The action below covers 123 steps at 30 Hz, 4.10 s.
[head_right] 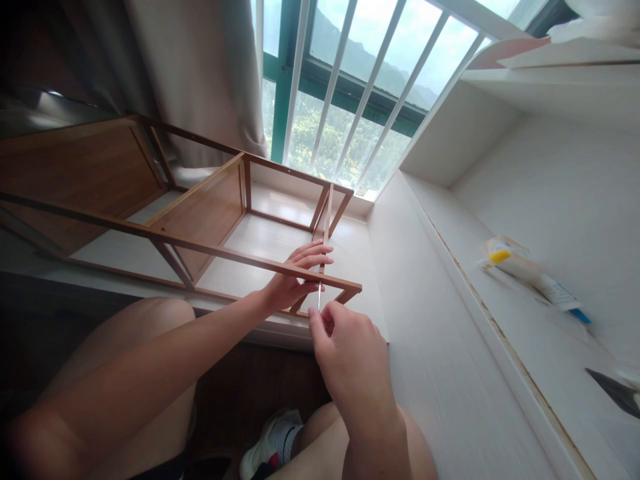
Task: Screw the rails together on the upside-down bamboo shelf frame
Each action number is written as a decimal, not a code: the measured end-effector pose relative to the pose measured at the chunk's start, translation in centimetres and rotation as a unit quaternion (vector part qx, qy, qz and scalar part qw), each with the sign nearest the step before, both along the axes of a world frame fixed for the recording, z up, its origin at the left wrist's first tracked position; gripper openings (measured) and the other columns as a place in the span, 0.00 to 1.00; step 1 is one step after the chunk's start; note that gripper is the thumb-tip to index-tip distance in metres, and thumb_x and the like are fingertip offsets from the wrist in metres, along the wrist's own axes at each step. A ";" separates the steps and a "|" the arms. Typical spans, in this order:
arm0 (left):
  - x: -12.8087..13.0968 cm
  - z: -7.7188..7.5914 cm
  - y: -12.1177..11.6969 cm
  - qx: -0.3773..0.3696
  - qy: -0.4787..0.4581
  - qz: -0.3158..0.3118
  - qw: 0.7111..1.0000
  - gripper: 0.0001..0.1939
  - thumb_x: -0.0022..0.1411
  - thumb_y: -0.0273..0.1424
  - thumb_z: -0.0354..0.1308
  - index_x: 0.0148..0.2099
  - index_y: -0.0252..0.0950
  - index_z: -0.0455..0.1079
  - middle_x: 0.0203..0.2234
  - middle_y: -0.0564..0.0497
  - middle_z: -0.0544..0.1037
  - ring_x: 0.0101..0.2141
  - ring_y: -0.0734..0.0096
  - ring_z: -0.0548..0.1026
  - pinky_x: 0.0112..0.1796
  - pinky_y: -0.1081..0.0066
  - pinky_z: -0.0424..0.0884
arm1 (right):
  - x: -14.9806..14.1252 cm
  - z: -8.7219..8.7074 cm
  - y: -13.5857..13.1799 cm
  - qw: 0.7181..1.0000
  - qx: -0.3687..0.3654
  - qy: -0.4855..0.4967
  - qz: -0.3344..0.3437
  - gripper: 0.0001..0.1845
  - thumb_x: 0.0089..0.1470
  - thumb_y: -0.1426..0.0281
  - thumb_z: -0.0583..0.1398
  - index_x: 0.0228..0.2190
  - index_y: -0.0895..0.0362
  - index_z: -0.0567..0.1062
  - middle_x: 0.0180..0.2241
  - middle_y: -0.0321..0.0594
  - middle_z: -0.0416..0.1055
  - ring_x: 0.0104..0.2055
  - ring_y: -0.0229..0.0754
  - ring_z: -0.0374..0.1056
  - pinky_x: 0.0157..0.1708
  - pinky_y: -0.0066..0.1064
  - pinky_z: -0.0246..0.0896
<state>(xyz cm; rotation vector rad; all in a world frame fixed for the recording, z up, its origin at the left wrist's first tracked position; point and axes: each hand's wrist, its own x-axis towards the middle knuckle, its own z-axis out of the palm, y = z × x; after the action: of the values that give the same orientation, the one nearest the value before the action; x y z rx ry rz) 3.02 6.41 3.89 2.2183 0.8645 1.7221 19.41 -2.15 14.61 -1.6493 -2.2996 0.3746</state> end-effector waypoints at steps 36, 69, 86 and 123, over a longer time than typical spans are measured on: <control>-0.1 -0.2 0.1 0.009 0.014 0.006 1.000 0.22 0.62 0.39 0.59 0.57 0.39 0.65 0.58 0.44 0.69 0.64 0.56 0.58 0.62 0.50 0.59 | -0.9 -5.7 0.1 0.947 0.015 0.318 0.035 0.17 0.60 0.60 0.58 0.25 0.56 0.65 0.20 0.29 0.58 0.22 0.33 0.53 0.24 0.26 0.49; -0.1 -0.2 0.2 0.012 0.017 0.010 1.000 0.24 0.62 0.42 0.59 0.58 0.40 0.65 0.58 0.44 0.69 0.63 0.55 0.59 0.62 0.48 0.59 | -4.4 -6.6 -1.7 0.670 -0.223 0.707 -0.040 0.15 0.61 0.60 0.53 0.26 0.54 0.59 0.22 0.29 0.57 0.18 0.32 0.50 0.16 0.24 0.43; -0.2 -0.2 0.3 0.007 0.022 0.005 1.000 0.25 0.61 0.44 0.59 0.57 0.40 0.65 0.59 0.44 0.69 0.64 0.55 0.58 0.62 0.49 0.59 | -2.7 -8.2 0.0 0.888 0.146 0.436 0.004 0.09 0.58 0.67 0.60 0.28 0.55 0.66 0.27 0.34 0.62 0.27 0.36 0.59 0.29 0.30 0.58; -0.1 -0.1 0.1 0.006 0.018 0.012 1.000 0.24 0.60 0.41 0.61 0.57 0.40 0.65 0.58 0.44 0.69 0.63 0.55 0.59 0.62 0.49 0.59 | -3.3 -7.9 -0.2 0.794 -0.084 0.601 -0.033 0.20 0.62 0.57 0.55 0.24 0.54 0.57 0.18 0.27 0.51 0.19 0.32 0.46 0.19 0.25 0.43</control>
<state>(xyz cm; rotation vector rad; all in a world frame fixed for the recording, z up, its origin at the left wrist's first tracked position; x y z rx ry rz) 2.92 6.47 3.77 2.2615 0.8962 1.7071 16.12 -2.32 6.68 -0.9814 -1.2244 1.2063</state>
